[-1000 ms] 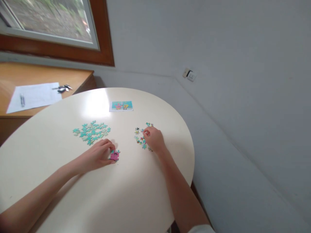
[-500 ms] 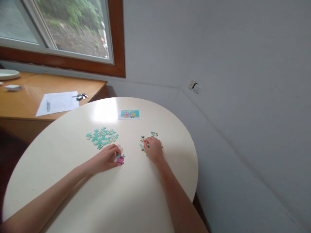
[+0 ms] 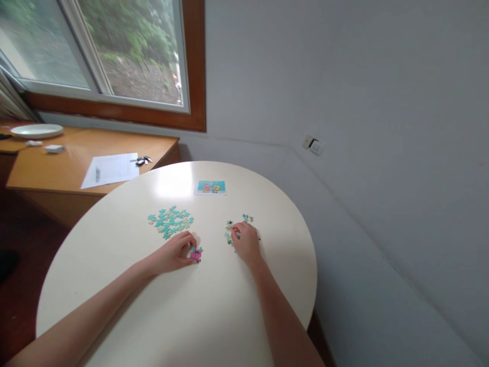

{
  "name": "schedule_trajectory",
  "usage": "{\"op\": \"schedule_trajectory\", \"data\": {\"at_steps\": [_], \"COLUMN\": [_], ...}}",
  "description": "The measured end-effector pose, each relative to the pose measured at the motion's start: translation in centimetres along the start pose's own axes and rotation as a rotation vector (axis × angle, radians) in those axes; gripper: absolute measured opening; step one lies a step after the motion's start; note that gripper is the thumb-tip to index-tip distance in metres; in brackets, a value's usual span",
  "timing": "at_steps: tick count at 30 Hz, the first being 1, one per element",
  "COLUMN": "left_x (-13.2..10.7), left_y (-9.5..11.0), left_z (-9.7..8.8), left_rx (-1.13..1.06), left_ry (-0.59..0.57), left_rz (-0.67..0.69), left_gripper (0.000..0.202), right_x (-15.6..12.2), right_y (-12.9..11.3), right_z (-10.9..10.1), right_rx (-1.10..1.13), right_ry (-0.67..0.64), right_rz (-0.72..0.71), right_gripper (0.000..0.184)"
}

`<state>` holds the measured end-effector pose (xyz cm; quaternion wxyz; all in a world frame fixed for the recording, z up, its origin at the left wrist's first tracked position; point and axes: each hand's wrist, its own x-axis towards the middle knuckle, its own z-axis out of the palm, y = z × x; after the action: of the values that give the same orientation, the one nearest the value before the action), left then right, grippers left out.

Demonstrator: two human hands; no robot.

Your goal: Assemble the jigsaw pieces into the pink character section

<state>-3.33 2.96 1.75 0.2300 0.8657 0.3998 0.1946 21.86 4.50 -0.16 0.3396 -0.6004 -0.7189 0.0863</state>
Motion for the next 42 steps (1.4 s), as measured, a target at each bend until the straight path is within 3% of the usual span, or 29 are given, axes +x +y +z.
{"op": "schedule_trajectory", "data": {"at_steps": [11, 19, 36, 42], "left_x": [0.3, 0.2, -0.2, 0.0], "left_y": [0.0, 0.0, -1.4, -2.1], "left_z": [0.4, 0.7, 0.9, 0.1], "left_rx": [-0.050, -0.087, -0.227, -0.187], "left_ry": [0.038, 0.095, 0.618, 0.686], "left_rz": [-0.020, -0.014, -0.209, -0.237], "left_gripper": [0.006, 0.011, 0.019, 0.023], "right_x": [-0.1, -0.2, -0.6, -0.5], "right_y": [-0.1, 0.0, 0.4, 0.5], "right_z": [0.0, 0.5, 1.3, 1.4], "right_rx": [-0.020, -0.069, -0.195, -0.186], "right_ry": [0.022, 0.057, 0.183, 0.188], "right_rz": [-0.002, -0.011, -0.095, -0.105], "right_gripper": [0.014, 0.013, 0.016, 0.016]}}
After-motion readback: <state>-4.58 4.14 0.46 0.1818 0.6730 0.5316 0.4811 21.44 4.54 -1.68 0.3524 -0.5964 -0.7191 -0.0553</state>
